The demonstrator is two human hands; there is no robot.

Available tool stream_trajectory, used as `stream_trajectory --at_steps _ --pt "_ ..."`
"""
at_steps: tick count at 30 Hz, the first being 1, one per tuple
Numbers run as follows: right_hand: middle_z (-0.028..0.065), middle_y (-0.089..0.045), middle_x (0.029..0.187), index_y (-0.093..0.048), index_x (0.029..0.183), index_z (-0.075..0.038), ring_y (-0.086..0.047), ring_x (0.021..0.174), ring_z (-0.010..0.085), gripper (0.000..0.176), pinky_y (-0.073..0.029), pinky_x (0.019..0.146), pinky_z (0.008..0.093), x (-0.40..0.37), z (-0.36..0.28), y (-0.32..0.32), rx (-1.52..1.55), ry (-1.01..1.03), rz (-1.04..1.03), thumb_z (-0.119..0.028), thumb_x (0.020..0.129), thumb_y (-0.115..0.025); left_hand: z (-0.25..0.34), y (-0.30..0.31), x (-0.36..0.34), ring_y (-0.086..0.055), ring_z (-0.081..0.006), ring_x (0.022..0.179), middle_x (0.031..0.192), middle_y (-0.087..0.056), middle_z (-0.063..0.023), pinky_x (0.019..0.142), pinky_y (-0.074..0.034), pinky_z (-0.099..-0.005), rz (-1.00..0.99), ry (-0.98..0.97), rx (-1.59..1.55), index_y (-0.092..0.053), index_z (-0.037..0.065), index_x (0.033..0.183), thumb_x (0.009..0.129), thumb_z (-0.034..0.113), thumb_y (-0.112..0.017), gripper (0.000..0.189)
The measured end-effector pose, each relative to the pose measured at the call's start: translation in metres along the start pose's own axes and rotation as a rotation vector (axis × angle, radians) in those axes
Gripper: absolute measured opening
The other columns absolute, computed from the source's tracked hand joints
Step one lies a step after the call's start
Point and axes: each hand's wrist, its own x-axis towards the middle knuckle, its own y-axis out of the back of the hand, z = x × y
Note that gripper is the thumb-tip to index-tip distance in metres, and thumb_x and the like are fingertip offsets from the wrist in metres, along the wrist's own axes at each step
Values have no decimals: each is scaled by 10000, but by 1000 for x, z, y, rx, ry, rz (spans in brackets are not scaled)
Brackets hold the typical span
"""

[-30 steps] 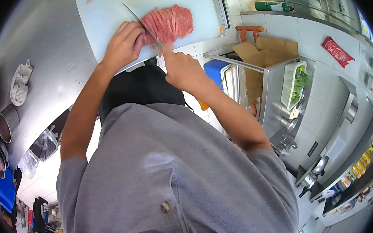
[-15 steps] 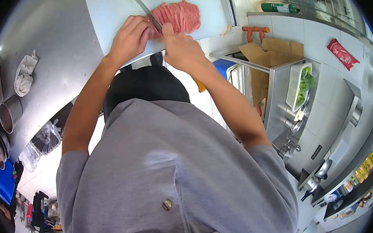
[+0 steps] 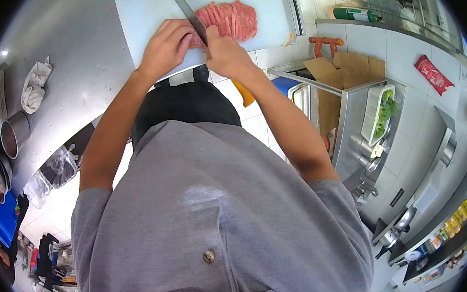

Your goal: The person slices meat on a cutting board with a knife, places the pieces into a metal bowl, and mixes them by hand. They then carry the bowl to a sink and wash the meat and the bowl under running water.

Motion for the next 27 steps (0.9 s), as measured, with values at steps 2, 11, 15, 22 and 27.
stream_trajectory --at_steps 2,11,15,22,27 --pt "290 -634 796 -359 1030 9 -619 826 494 341 -472 722 557 -7 -6 21 42 24 19 -55 793 -595 1 2 -1 -580 -284 924 994 -607 -88 803 -500 -364 -24 15 -6 -625 28 946 797 27 -665 154" --pt "252 -600 667 -403 1043 4 -602 615 417 237 -464 593 489 -17 14 42 236 29 261 -82 862 -530 41 -3 -3 -538 -271 973 1028 -552 -64 830 -448 -379 -221 -120 139 -644 96 964 739 196 -770 277" --pt "287 -610 713 -393 1049 14 -589 737 510 263 -447 710 550 -26 25 44 253 -35 236 -87 851 -535 42 -19 9 -512 -235 963 983 -532 -31 842 -411 -384 -245 -123 260 -651 143 901 740 223 -755 207" --pt "214 -598 610 -418 1147 -1 -622 501 334 307 -501 511 416 -29 39 47 224 -30 334 -69 865 -521 33 -35 21 -492 -226 963 960 -514 -11 751 -360 -392 -150 -34 384 -665 182 893 711 282 -775 235" --pt "301 -597 695 -396 1035 -28 -587 732 521 257 -441 703 599 -36 28 47 115 -17 295 -83 835 -548 45 -20 22 -508 -235 942 983 -546 -34 761 -378 -396 -15 50 317 -661 144 908 728 269 -788 254"
